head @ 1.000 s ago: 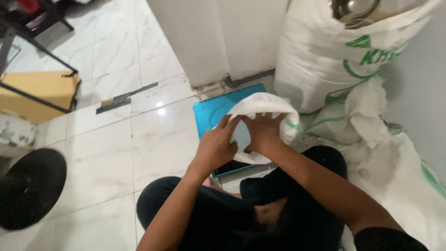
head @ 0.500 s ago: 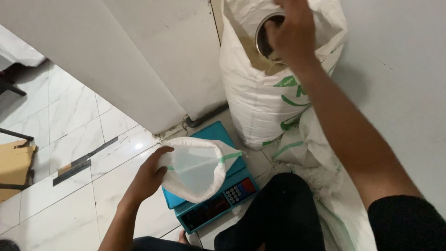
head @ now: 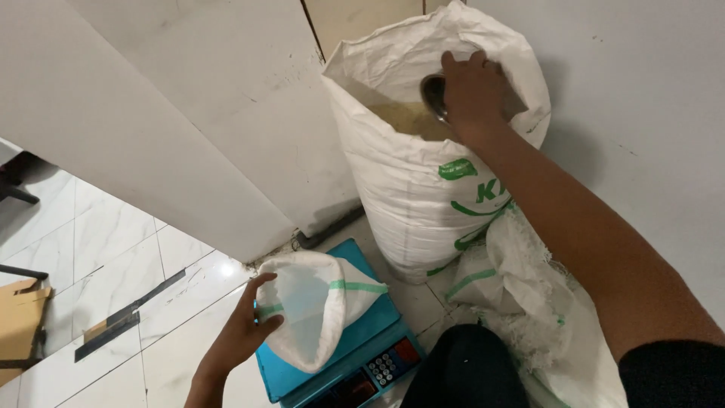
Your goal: The person scoops rice from a large sack using a metal bowl and pours it into a small white bag placed on a digital scale. The person repeatedly adds rice until the desired weight is reached.
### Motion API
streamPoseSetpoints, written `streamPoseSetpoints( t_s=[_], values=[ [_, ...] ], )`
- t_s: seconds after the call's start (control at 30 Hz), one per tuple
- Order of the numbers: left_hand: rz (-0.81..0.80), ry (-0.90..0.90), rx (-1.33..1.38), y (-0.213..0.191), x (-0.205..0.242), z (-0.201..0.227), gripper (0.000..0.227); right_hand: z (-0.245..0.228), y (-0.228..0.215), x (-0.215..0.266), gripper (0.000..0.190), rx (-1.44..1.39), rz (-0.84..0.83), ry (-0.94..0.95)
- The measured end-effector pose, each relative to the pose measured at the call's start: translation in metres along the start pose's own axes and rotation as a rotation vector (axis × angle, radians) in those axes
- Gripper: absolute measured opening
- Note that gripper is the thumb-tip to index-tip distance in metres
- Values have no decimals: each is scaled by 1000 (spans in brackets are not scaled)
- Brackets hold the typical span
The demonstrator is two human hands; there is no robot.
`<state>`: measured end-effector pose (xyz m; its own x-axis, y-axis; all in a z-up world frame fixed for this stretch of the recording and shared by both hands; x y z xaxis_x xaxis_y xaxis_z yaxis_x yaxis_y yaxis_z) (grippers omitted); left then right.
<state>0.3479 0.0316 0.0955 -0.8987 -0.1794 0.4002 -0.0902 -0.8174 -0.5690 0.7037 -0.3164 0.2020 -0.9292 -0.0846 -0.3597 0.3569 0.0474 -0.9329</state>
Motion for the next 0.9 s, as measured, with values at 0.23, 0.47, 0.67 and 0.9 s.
streamPoseSetpoints(
  t_s=[0.23, 0.47, 0.67, 0.9],
  values=[
    [147, 54, 316, 15, -8, -22, 101, -35, 36, 3, 42, 196, -463, 47],
    [373, -165, 364, 18, -9, -85, 45, -26, 37, 32, 26, -630, -640, 519],
    [228, -351, 745, 28, 11, -92, 31, -27, 44, 64, 44, -1278, -639, 862],
    [303, -317, 1289, 22, 25, -87, 50, -32, 43, 78, 62, -1977, -527, 1103]
  ],
)
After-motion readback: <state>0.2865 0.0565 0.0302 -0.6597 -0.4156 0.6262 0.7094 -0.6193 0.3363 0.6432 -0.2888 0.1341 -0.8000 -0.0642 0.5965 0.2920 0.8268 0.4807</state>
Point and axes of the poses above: each hand's wrist, its own x-axis away from the middle knuckle, its own y-axis out of the palm, z = x × y, the point moved 9 cm from there along -x, towards the middle knuckle, and after that the axes turned 4 degrees about y, right-handed, at the moved point
